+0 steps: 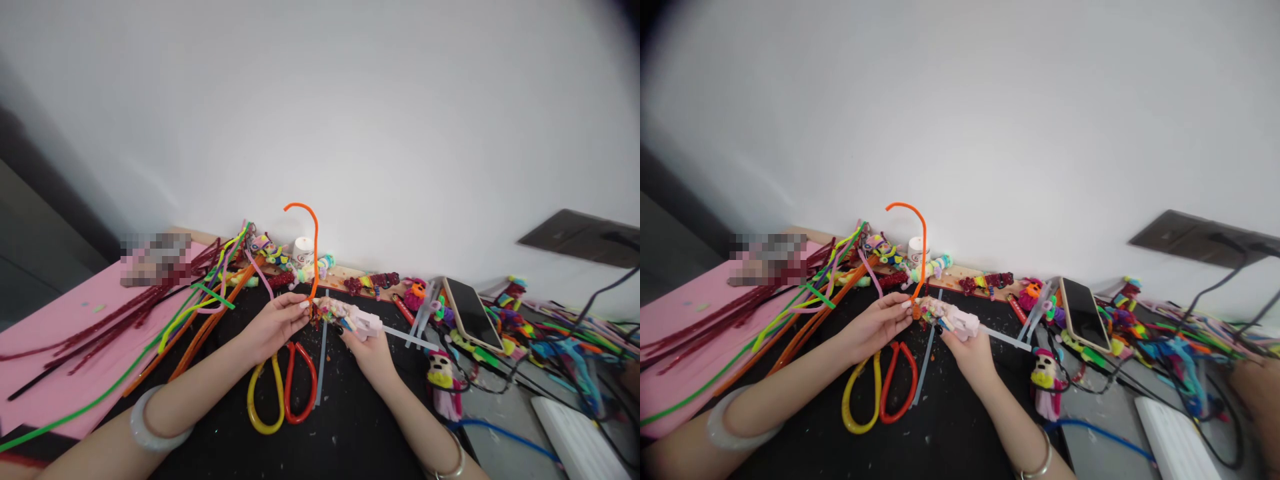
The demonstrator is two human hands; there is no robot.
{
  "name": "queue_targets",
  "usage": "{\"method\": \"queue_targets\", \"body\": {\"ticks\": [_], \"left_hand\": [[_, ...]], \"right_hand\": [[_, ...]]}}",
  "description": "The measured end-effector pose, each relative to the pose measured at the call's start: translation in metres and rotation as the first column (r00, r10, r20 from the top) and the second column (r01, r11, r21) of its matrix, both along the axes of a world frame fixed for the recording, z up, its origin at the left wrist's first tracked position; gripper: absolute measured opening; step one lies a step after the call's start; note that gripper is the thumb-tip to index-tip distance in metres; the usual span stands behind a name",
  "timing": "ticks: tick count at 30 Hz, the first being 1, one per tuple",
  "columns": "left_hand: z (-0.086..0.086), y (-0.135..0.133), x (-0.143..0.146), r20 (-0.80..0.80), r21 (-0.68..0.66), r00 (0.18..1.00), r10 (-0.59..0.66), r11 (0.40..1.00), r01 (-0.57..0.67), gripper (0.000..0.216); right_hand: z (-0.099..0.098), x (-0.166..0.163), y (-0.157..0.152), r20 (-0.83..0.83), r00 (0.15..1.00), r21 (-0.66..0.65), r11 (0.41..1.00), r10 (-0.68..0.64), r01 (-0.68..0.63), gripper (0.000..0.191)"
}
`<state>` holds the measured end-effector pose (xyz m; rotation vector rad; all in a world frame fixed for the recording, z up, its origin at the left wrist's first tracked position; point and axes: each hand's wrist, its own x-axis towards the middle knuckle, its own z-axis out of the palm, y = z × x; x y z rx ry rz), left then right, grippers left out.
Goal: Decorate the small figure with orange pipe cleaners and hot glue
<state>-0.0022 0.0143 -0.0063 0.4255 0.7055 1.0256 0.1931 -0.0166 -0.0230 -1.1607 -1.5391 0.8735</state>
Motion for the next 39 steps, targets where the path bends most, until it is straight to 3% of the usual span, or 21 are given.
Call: {"method": "queue_targets", "body": {"ticks": [13,39], "left_hand": [[0.0011,0.0001,0.0001,-0.004,-0.008,1.0,0.0,1.0,0.0,0.014],[0.0017,0.0002,0.0005,-0.016,-0.005,0.999,0.033,0.999,-0.033,0.013]], "right_hand": [[-0.0001,0.0009,-0.001,0.043,0.998,0.011,0.999,-0.051,0.051,0.033],[0.0029,-0.002,-0.0015,0.029,1.0,0.016,1.0,-0.003,0.003,0.034]]}}
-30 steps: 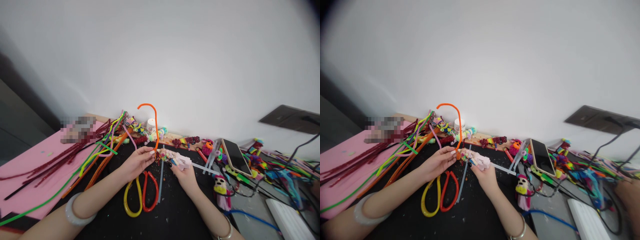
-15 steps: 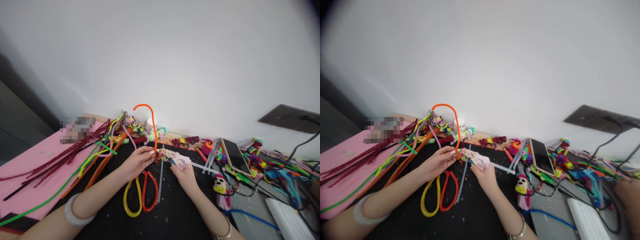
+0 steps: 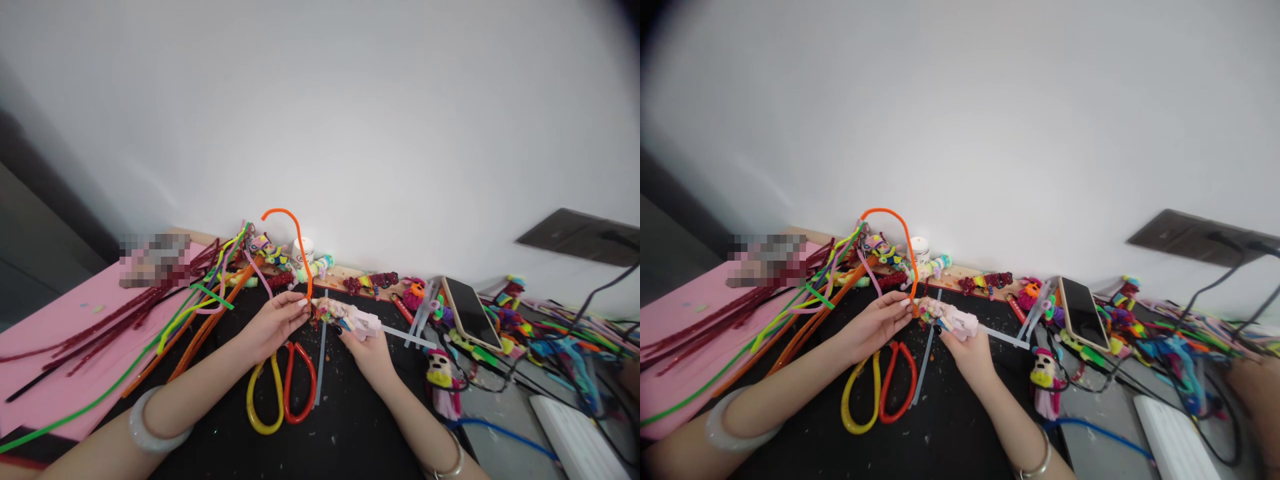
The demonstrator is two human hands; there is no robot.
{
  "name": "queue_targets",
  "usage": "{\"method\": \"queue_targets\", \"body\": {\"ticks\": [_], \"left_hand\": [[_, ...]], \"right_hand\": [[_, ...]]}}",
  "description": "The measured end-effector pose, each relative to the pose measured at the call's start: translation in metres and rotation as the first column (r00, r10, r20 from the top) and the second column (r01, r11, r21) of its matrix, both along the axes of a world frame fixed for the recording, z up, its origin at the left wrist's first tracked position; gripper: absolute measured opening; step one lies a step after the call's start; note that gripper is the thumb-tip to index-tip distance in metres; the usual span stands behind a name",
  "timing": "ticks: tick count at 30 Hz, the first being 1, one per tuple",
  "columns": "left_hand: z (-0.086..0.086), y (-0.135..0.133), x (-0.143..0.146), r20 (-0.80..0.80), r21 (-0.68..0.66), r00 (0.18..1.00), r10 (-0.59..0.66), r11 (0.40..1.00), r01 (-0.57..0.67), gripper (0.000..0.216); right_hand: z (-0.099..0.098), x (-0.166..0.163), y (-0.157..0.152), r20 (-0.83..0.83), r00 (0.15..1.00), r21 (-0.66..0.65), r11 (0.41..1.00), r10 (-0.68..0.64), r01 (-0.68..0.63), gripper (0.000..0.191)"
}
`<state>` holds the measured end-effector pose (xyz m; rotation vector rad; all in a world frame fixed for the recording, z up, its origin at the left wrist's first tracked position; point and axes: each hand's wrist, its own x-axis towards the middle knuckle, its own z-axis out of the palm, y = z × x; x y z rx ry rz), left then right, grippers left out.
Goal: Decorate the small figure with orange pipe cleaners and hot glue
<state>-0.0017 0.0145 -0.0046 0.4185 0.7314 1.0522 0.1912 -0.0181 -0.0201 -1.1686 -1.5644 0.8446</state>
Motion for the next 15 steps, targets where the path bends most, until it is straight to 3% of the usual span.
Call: {"method": "queue_targets", "body": {"ticks": [15], "left_hand": [[-0.0014,0.0009,0.0006,0.006,-0.012,1.0,0.019,1.0,-0.019,0.012]], "right_hand": [[0.0,0.0011,-0.0005,0.046,0.999,0.0,1.0,0.0,0.0,0.029]]}}
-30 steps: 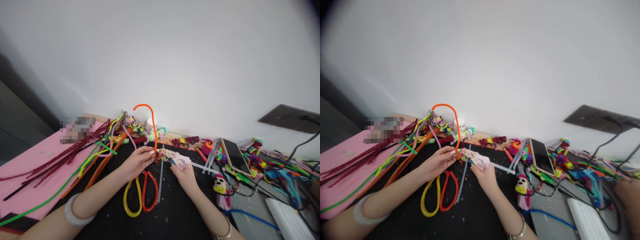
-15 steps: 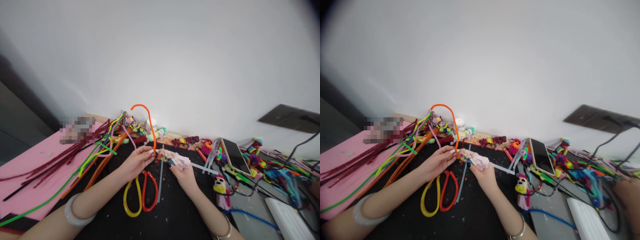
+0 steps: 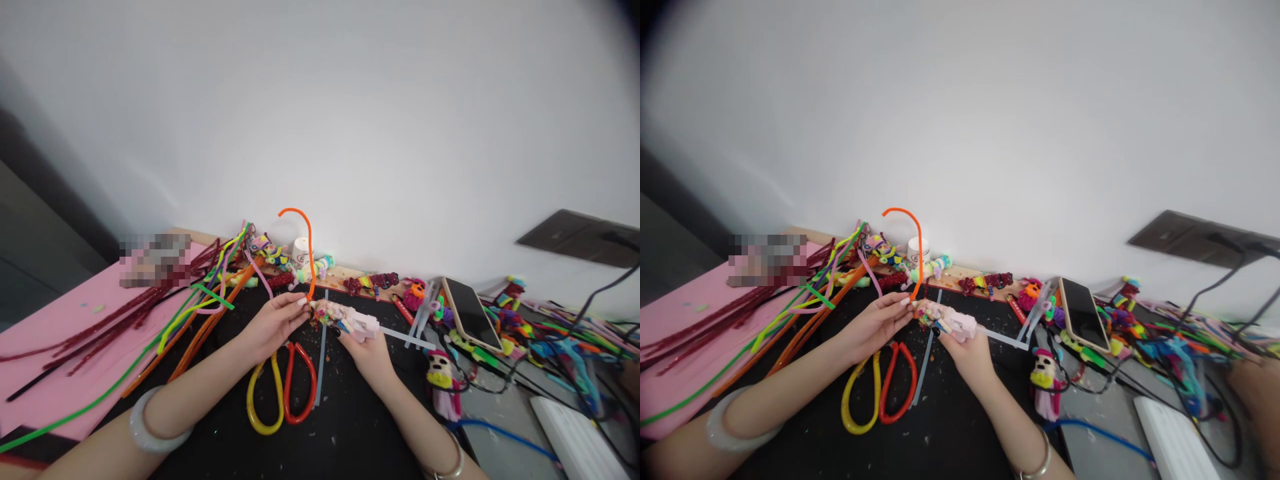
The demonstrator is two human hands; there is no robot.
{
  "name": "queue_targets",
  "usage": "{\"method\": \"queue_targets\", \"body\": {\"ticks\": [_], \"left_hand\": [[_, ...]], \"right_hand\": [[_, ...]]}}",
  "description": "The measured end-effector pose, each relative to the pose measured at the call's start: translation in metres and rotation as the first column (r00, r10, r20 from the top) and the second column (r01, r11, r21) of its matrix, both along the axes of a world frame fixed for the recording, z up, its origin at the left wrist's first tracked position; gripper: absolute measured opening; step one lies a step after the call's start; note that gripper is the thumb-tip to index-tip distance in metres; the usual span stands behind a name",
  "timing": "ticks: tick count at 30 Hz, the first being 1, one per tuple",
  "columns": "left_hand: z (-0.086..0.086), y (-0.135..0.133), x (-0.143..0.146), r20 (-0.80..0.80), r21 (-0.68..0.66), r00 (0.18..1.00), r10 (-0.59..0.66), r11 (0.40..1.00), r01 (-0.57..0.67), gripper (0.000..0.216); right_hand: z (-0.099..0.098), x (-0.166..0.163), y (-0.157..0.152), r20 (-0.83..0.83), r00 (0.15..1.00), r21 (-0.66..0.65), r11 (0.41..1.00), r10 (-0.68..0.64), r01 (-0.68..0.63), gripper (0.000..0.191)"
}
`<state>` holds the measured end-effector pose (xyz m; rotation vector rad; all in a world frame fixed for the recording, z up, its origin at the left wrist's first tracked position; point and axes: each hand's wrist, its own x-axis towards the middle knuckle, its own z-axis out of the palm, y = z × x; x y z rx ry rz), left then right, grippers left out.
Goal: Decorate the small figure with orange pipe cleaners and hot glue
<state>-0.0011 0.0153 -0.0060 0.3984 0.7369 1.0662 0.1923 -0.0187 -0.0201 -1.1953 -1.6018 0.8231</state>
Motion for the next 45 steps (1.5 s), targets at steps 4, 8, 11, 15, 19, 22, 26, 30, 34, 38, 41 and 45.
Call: {"method": "queue_targets", "body": {"ticks": [4,8,11,15,19,22,26,30,34,38,41,45], "left_hand": [[0.0005,-0.0002,-0.0001,-0.006,-0.002,1.0,0.006,1.0,-0.006,0.012],[0.0015,-0.0009,0.0,-0.012,-0.011,1.0,0.009,1.0,-0.009,0.012],[0.002,-0.0009,0.0004,-0.013,-0.014,1.0,0.011,1.0,-0.011,0.014],[0.0018,-0.0002,0.0003,-0.007,-0.013,1.0,0.006,1.0,-0.006,0.014],[0.0001,0.0007,-0.0007,-0.005,-0.005,1.0,0.005,1.0,-0.005,0.013],[-0.0011,0.0009,-0.0009,-0.006,-0.003,1.0,0.002,1.0,-0.003,0.012],[-0.0012,0.0003,-0.0003,-0.006,-0.003,1.0,0.003,1.0,-0.004,0.012],[-0.0007,0.0003,-0.0003,-0.006,-0.004,1.0,0.004,1.0,-0.004,0.012],[-0.0011,0.001,-0.0005,-0.005,-0.004,1.0,0.005,1.0,-0.005,0.013],[-0.0005,0.0008,-0.0005,-0.005,0.001,1.0,0.002,1.0,-0.002,0.012],[0.0005,0.0003,-0.0004,-0.013,-0.002,1.0,-0.007,1.0,0.007,0.012],[0.0001,0.0002,-0.0003,-0.015,0.002,1.0,-0.009,1.0,0.009,0.012]], "right_hand": [[-0.0005,0.0005,-0.0001,0.008,1.0,0.002,1.0,-0.007,0.007,0.028],[-0.0001,0.0005,0.0004,0.013,1.0,0.015,1.0,-0.011,0.011,0.028],[0.0013,0.0002,0.0006,0.025,1.0,0.003,1.0,0.005,-0.005,0.028],[0.0013,0.0005,0.0002,0.032,0.999,0.009,1.0,0.018,-0.018,0.029],[-0.0002,0.0006,-0.0002,0.032,0.999,0.011,1.0,-0.01,0.01,0.028],[-0.0005,0.0003,0.0001,0.034,0.999,0.024,1.0,-0.016,0.016,0.027],[-0.0013,0.0008,0.0008,0.044,0.999,0.03,0.999,-0.014,0.013,0.031],[-0.0035,0.002,0.0013,0.045,0.999,0.021,1.0,-0.008,0.007,0.033],[-0.0045,0.0018,0.001,0.034,0.999,0.025,0.999,-0.027,0.026,0.031],[-0.0031,0.0009,0.0009,0.014,0.999,0.023,0.999,-0.04,0.039,0.032],[-0.0025,0.001,0.0014,-0.003,1.0,0.038,0.999,-0.024,0.024,0.033],[-0.0031,0.0016,0.0019,0.008,1.0,0.044,0.999,-0.026,0.025,0.032]]}}
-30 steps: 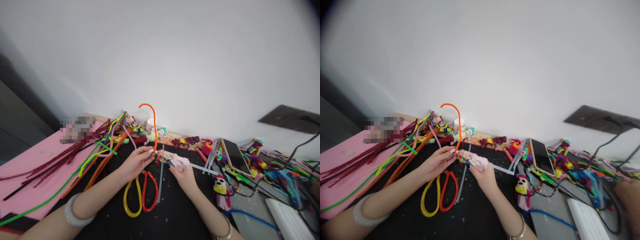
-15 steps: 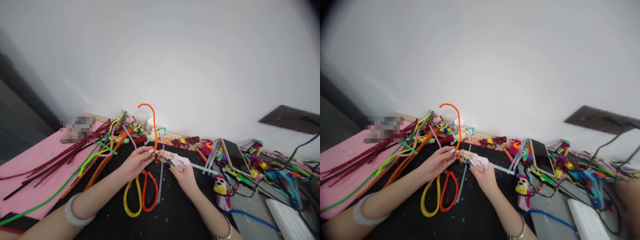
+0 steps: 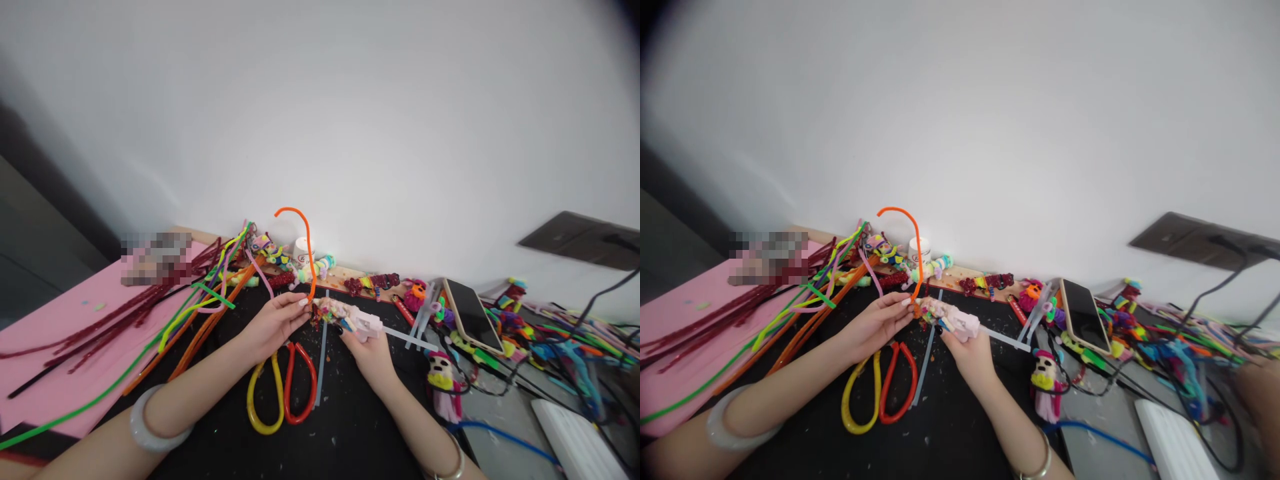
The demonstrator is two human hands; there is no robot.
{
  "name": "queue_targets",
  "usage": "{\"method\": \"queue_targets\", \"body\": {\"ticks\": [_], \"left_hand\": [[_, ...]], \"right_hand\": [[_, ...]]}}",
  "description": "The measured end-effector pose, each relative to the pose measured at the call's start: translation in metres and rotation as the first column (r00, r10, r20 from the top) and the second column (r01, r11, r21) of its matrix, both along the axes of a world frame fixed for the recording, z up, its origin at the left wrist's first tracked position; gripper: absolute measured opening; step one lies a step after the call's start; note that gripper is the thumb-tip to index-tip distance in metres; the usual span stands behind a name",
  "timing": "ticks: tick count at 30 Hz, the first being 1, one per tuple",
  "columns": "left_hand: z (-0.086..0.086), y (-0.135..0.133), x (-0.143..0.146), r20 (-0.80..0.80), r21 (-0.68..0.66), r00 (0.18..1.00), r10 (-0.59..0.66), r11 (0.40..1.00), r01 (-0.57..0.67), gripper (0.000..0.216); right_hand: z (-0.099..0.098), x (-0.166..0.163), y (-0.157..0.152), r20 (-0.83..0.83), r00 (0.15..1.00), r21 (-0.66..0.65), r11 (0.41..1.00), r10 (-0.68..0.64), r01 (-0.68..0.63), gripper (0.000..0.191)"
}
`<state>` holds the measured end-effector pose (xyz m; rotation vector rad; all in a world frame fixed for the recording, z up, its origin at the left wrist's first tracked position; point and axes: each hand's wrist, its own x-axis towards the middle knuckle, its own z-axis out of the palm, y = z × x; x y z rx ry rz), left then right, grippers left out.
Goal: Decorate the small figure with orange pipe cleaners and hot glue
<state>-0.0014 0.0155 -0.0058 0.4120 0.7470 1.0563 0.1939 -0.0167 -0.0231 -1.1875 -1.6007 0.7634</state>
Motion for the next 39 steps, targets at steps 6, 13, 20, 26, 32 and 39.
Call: {"method": "queue_targets", "body": {"ticks": [6,13,20,26,32,39], "left_hand": [[-0.002,0.0,0.0,0.005,0.01,1.0,-0.018,1.0,0.018,0.011],[-0.002,0.0,-0.001,0.014,0.019,0.999,-0.032,0.999,0.032,0.012],[-0.002,0.0,-0.001,0.004,0.011,1.0,-0.028,1.0,0.028,0.012],[0.0,-0.002,-0.001,0.001,0.022,0.999,-0.034,0.999,0.034,0.013],[0.0,0.001,-0.001,-0.01,0.052,0.999,0.04,0.998,-0.039,0.014],[-0.001,0.0,-0.002,-0.096,0.171,0.987,0.125,0.979,-0.108,0.016]], "right_hand": [[0.0,-0.001,0.0,0.004,0.999,-0.015,0.999,-0.041,0.041,0.03],[0.003,-0.003,-0.001,-0.048,0.999,-0.053,0.998,-0.022,0.02,0.03],[0.004,-0.001,-0.001,0.03,0.994,-0.033,0.994,-0.102,0.103,0.023],[0.007,0.007,-0.001,0.182,0.949,0.051,0.966,-0.259,0.254,0.023],[0.011,0.011,0.001,0.633,0.714,0.173,0.954,-0.3,0.246,0.034],[0.011,0.004,-0.004,0.839,0.415,0.244,0.926,-0.351,0.288,0.047]]}}
